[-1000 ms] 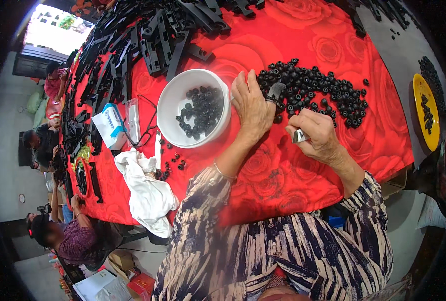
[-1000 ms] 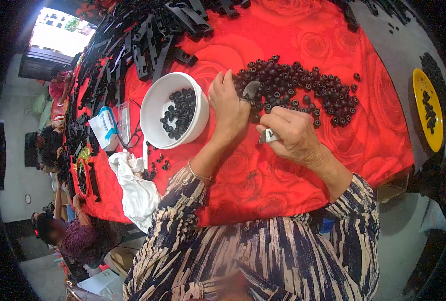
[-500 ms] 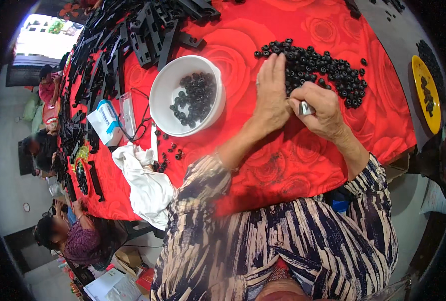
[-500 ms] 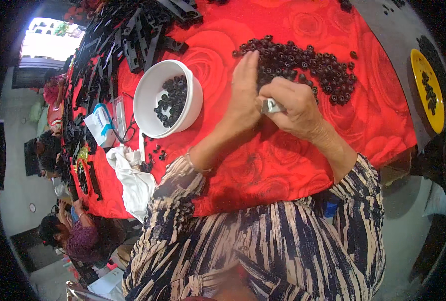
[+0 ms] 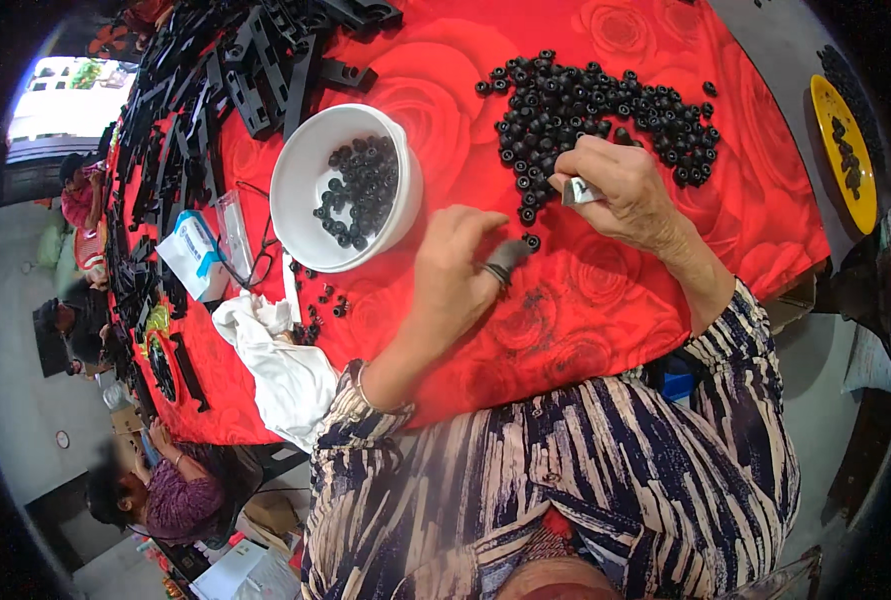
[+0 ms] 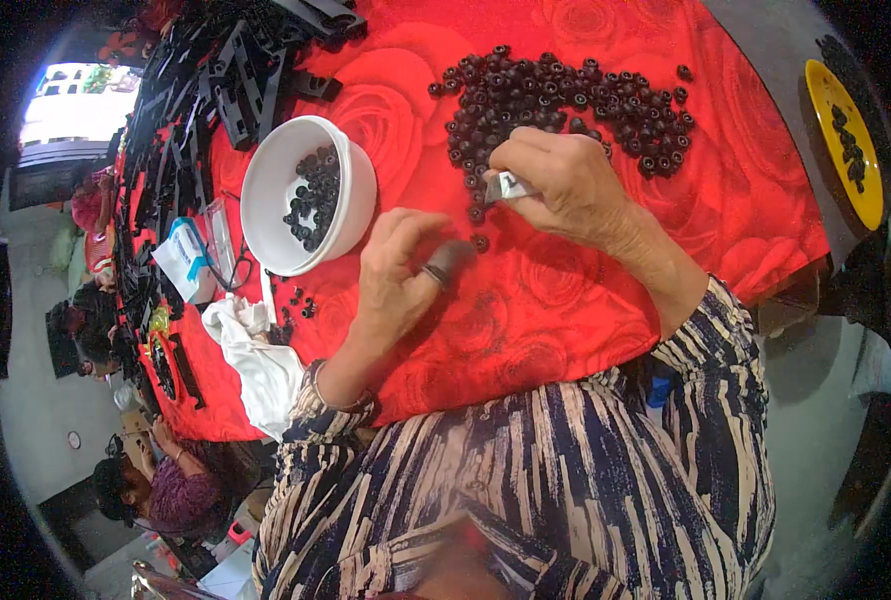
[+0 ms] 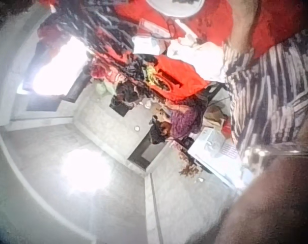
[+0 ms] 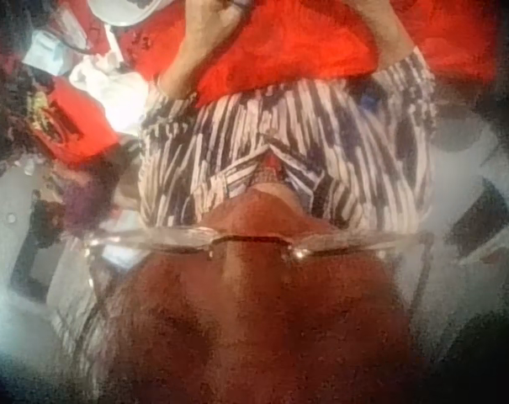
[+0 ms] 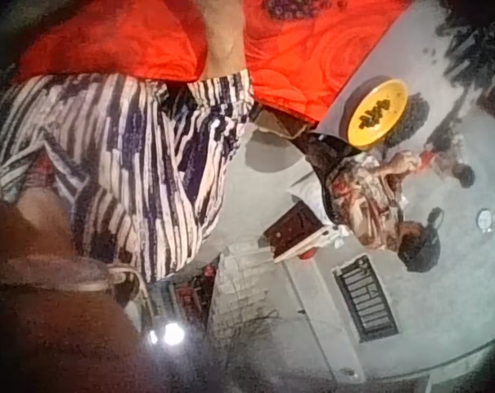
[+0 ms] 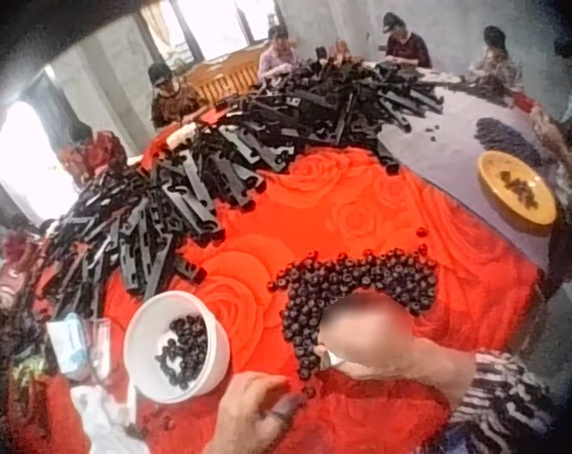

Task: The person sits at a table and cleans small black beads one by one using a small metal tool and a grey cloth. They pick up a bead, rub it with the tool, and place it back on the table. The process is repeated continuously throughout the video.

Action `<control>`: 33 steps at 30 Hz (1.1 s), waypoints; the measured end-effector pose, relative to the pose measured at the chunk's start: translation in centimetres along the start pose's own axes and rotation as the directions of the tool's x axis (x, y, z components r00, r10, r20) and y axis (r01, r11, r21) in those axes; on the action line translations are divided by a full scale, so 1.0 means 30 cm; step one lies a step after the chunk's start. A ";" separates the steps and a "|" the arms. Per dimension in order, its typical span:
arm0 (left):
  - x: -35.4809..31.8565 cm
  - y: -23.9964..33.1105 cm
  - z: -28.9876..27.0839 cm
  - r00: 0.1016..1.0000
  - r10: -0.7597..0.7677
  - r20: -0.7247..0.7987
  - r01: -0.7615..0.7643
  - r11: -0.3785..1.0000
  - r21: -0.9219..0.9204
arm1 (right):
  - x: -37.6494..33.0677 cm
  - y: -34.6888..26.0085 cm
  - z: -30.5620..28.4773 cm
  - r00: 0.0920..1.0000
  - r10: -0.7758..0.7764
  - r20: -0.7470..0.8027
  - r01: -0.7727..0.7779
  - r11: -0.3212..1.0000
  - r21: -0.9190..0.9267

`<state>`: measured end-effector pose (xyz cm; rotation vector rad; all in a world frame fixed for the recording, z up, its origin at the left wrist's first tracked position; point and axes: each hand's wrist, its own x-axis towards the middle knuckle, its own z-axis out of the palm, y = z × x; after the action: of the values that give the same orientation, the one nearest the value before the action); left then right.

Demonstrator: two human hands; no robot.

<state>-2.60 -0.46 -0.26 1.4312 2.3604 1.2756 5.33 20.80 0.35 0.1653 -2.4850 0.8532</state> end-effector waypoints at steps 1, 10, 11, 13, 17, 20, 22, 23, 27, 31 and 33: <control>0.005 0.018 0.006 0.998 0.059 0.007 -0.059 0.998 0.035 | 0.002 0.000 0.004 1.000 -0.026 -0.002 0.026 1.000 -0.003; -0.008 0.033 0.066 0.986 -0.164 0.043 0.167 0.980 -0.104 | 0.009 -0.026 0.008 0.998 -0.023 0.056 0.017 0.993 0.113; -0.010 0.038 0.066 0.962 -0.261 0.084 0.274 0.927 -0.258 | 0.009 -0.041 0.004 0.998 -0.011 0.058 -0.001 0.979 0.204; 0.009 0.037 0.024 0.845 -0.431 0.316 0.517 0.511 -0.686 | 0.002 -0.061 -0.005 0.996 0.016 0.086 -0.045 0.934 0.353; -0.014 0.018 0.009 0.770 -0.312 0.557 0.578 -0.030 -0.815 | 0.006 -0.132 -0.024 0.978 -0.014 0.209 -0.093 0.865 0.493; -0.025 0.021 0.041 0.756 -0.310 0.577 0.552 -0.174 -0.816 | -0.008 -0.126 0.002 0.974 -0.022 0.224 -0.104 0.839 0.534; -0.026 0.019 0.057 0.741 -0.374 0.558 0.520 -0.206 -0.829 | -0.011 -0.119 0.009 0.976 -0.008 0.216 -0.112 0.836 0.536; -0.027 0.020 0.059 0.745 -0.356 0.564 0.519 -0.221 -0.826 | -0.015 -0.117 0.011 0.977 0.002 0.215 -0.119 0.840 0.529; -0.032 0.035 0.050 0.761 -0.313 0.569 0.509 -0.256 -0.822 | -0.012 -0.139 0.013 0.990 -0.038 0.137 -0.033 0.877 0.480; -0.037 0.019 0.031 0.736 -0.177 0.654 0.602 -0.272 -0.751 | -0.014 -0.147 -0.003 0.977 -0.030 0.212 -0.086 0.852 0.516; -0.042 -0.002 0.041 0.744 -0.162 0.648 0.612 -0.224 -0.758 | -0.009 -0.137 0.001 0.971 -0.025 0.238 -0.118 0.816 0.566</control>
<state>-1.35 -0.71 -1.48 0.1482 0.7144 1.6429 6.64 17.51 2.43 0.4365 -2.3596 1.6864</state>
